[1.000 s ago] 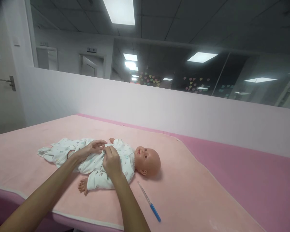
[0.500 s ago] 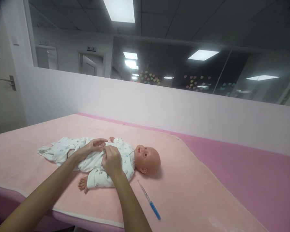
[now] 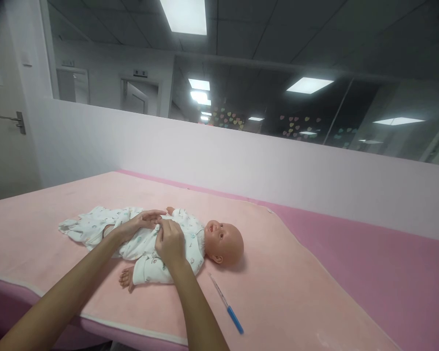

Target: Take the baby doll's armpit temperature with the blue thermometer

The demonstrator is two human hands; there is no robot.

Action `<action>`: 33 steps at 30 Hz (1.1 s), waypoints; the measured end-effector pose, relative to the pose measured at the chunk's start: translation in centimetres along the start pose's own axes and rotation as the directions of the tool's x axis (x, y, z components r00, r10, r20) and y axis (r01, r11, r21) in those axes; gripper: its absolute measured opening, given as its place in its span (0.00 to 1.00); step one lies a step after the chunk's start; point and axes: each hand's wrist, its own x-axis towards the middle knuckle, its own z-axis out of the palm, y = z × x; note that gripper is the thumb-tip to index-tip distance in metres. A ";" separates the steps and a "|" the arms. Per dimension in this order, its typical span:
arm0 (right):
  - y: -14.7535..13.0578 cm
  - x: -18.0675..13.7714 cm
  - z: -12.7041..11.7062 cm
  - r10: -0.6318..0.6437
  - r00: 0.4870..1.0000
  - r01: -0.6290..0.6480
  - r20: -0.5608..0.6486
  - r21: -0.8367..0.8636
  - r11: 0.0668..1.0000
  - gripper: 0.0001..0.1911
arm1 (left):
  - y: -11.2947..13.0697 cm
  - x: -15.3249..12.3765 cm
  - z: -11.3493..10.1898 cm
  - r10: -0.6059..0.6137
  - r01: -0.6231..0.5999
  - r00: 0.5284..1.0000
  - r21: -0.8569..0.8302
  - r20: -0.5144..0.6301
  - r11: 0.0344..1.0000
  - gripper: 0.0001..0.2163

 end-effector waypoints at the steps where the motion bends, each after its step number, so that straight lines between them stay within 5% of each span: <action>1: 0.0 0.0 0.0 0.004 1.000 -0.004 0.001 0.011 1.000 0.14 | 0.0 0.0 0.0 -0.004 0.004 1.000 -0.003 0.007 1.000 0.23; 33: -0.5 0.3 -0.7 -0.062 0.996 0.065 0.065 -0.045 0.997 0.18 | 0.6 -0.3 0.6 0.015 -0.012 0.999 0.064 -0.039 0.998 0.19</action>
